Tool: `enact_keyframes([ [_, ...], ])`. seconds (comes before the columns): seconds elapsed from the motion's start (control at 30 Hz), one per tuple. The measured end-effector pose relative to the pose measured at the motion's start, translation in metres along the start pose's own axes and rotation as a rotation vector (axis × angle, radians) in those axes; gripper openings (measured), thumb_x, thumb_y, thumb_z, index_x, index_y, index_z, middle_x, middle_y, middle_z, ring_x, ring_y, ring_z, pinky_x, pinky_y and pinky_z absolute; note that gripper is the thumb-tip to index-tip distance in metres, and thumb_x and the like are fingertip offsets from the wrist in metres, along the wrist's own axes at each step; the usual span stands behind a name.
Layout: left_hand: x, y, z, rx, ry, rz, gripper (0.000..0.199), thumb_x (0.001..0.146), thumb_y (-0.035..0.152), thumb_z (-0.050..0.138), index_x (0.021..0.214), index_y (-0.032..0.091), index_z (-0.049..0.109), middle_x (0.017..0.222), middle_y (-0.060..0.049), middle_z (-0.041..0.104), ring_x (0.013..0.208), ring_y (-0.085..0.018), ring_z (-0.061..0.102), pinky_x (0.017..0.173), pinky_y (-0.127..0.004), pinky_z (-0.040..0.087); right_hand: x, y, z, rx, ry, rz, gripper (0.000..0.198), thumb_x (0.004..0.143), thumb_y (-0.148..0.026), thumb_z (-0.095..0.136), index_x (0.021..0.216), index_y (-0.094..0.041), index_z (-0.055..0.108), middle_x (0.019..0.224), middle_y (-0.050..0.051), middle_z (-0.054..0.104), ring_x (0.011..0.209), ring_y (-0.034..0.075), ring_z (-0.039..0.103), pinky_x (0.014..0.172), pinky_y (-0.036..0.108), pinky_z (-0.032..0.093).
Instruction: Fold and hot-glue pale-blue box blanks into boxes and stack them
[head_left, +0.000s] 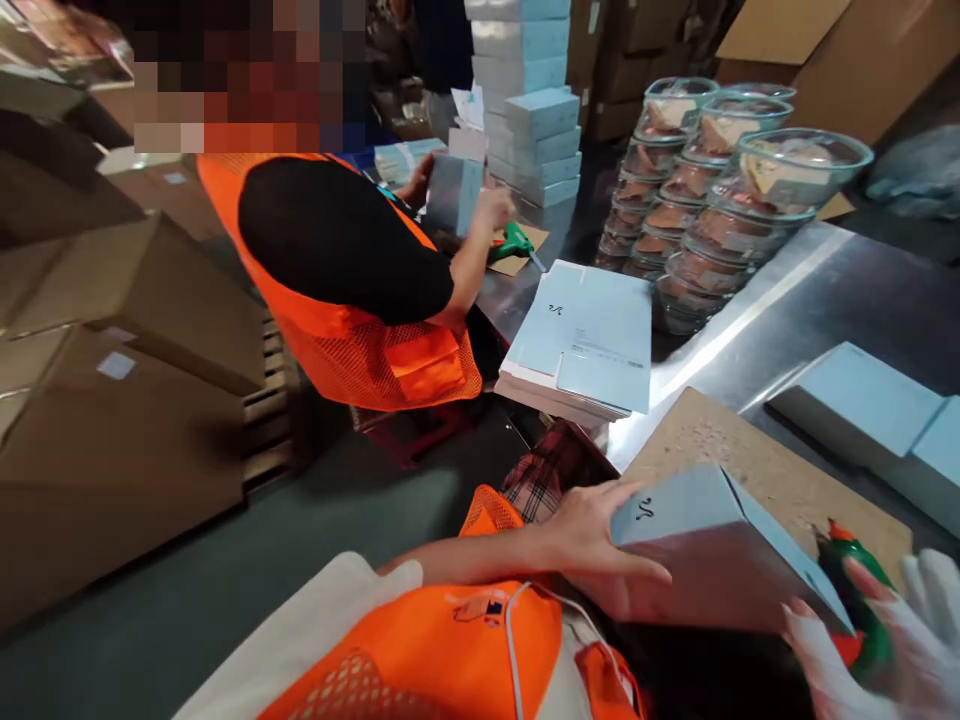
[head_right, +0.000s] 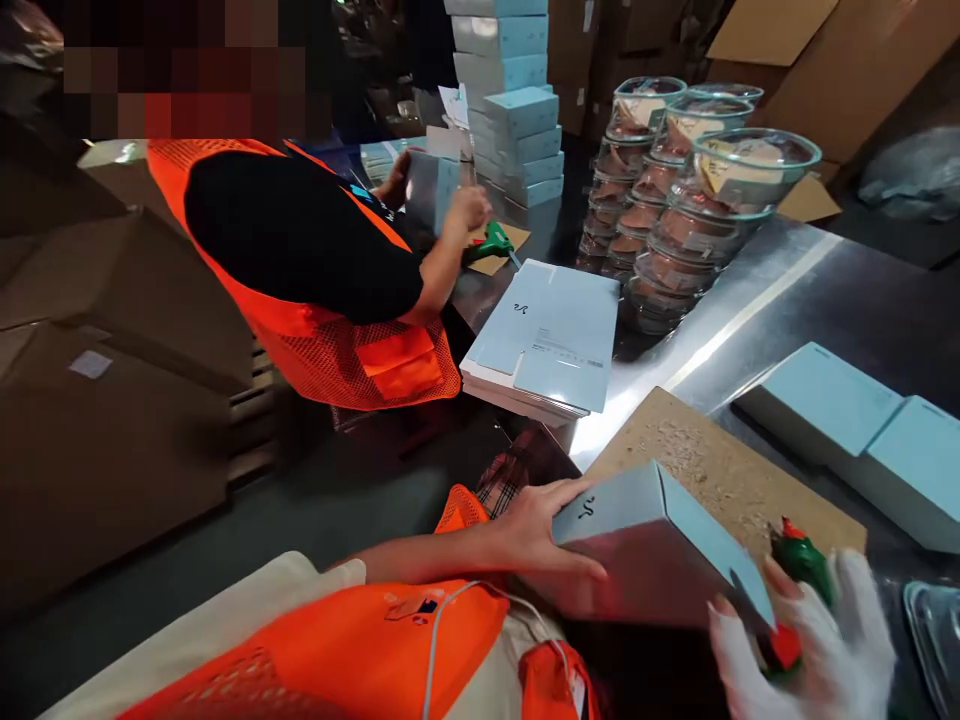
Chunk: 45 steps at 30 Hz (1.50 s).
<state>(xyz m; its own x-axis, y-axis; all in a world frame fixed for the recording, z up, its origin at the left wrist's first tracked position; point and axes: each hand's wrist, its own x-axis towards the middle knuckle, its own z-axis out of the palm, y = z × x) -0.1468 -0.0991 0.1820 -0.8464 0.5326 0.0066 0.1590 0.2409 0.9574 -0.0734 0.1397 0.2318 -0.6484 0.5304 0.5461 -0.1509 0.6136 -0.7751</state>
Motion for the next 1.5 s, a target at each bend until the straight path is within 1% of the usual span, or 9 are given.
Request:
enact_keyframes([
  [0.13, -0.015, -0.009, 0.0, 0.197, 0.116, 0.062, 0.094, 0.072, 0.058, 0.094, 0.151, 0.022, 0.06, 0.15, -0.013, 0.068, 0.137, -0.034, 0.066, 0.119, -0.044, 0.053, 0.017, -0.009, -0.015, -0.353, -0.31, -0.499, 0.041, 0.082, -0.049, 0.082, 0.121, -0.037, 0.078, 0.16, 0.008, 0.057, 0.156, 0.043, 0.044, 0.124, 0.071, 0.035],
  [0.6, -0.018, -0.033, 0.028, 0.11, 0.121, 0.007, 0.092, 0.073, 0.062, 0.086, 0.149, 0.015, 0.061, 0.148, -0.016, 0.069, 0.137, -0.036, 0.066, 0.121, -0.05, 0.052, -0.01, -0.039, 0.007, -0.462, -0.279, -0.65, 0.025, 0.099, -0.026, 0.069, 0.123, -0.034, 0.067, 0.167, -0.001, 0.048, 0.158, 0.031, 0.043, 0.128, 0.068, 0.025],
  [0.7, -0.015, -0.037, 0.032, -0.027, 0.139, -0.07, 0.097, 0.073, 0.071, 0.083, 0.147, 0.013, 0.061, 0.144, -0.019, 0.071, 0.132, -0.037, 0.07, 0.114, -0.051, 0.058, -0.017, -0.038, -0.01, -0.523, -0.249, -0.543, 0.056, 0.094, -0.048, 0.077, 0.146, -0.035, 0.059, 0.172, 0.007, 0.041, 0.161, 0.039, 0.036, 0.131, 0.071, 0.01],
  [0.87, 0.005, -0.017, 0.047, -0.549, 0.283, -0.278, 0.078, 0.096, 0.077, 0.057, 0.145, 0.017, 0.058, 0.131, -0.017, 0.077, 0.124, -0.032, 0.074, 0.103, -0.047, 0.064, -0.088, 0.006, -0.048, -0.212, 0.409, -0.099, 0.08, 0.086, -0.077, 0.071, 0.141, -0.019, 0.062, 0.151, 0.02, 0.057, 0.141, 0.041, 0.058, 0.121, 0.065, 0.043],
  [1.0, 0.028, 0.014, 0.081, -1.067, 0.329, -0.398, 0.075, 0.089, 0.075, 0.07, 0.137, 0.018, 0.064, 0.134, -0.015, 0.077, 0.131, -0.031, 0.072, 0.116, -0.042, 0.057, -0.142, 0.034, -0.042, 0.024, 0.279, 0.285, 0.085, 0.074, -0.084, 0.076, 0.133, -0.025, 0.058, 0.14, 0.016, 0.061, 0.116, 0.033, 0.071, 0.091, 0.053, 0.062],
  [1.17, 0.039, 0.034, 0.128, -1.227, 0.152, -0.492, 0.067, 0.091, 0.074, 0.068, 0.119, 0.014, 0.073, 0.131, -0.017, 0.078, 0.137, -0.031, 0.068, 0.123, -0.045, 0.051, -0.118, 0.023, -0.016, 0.185, 0.292, 0.275, 0.073, 0.077, -0.069, 0.085, 0.132, -0.028, 0.059, 0.15, 0.013, 0.055, 0.131, 0.029, 0.064, 0.104, 0.047, 0.058],
  [1.3, 0.017, 0.031, 0.121, -1.059, -0.264, -0.369, 0.079, 0.088, 0.088, 0.056, 0.119, 0.018, 0.078, 0.121, -0.017, 0.081, 0.121, -0.03, 0.076, 0.115, -0.048, 0.057, -0.071, 0.016, -0.025, 0.062, 0.34, 0.268, 0.044, 0.087, -0.047, 0.083, 0.122, -0.023, 0.07, 0.139, 0.012, 0.067, 0.122, 0.028, 0.07, 0.11, 0.05, 0.055],
  [1.43, -0.01, 0.036, 0.05, -0.767, -0.756, -0.21, 0.057, 0.075, 0.057, 0.093, 0.117, 0.02, 0.083, 0.108, -0.018, 0.084, 0.088, -0.032, 0.082, 0.091, -0.051, 0.069, -0.022, 0.009, -0.061, -0.101, 0.283, -0.101, 0.013, 0.092, -0.032, 0.079, 0.103, -0.025, 0.078, 0.141, 0.009, 0.07, 0.129, 0.031, 0.069, 0.11, 0.053, 0.056],
  [1.5, -0.001, 0.042, 0.015, -0.481, -0.428, 0.359, 0.068, 0.074, 0.043, 0.097, 0.137, 0.03, 0.074, 0.118, -0.009, 0.083, 0.104, -0.027, 0.081, 0.099, -0.043, 0.065, 0.0, -0.004, -0.074, -0.196, 0.16, -0.296, 0.013, 0.091, -0.025, 0.079, 0.104, -0.027, 0.078, 0.147, 0.007, 0.066, 0.137, 0.032, 0.064, 0.112, 0.054, 0.056],
])
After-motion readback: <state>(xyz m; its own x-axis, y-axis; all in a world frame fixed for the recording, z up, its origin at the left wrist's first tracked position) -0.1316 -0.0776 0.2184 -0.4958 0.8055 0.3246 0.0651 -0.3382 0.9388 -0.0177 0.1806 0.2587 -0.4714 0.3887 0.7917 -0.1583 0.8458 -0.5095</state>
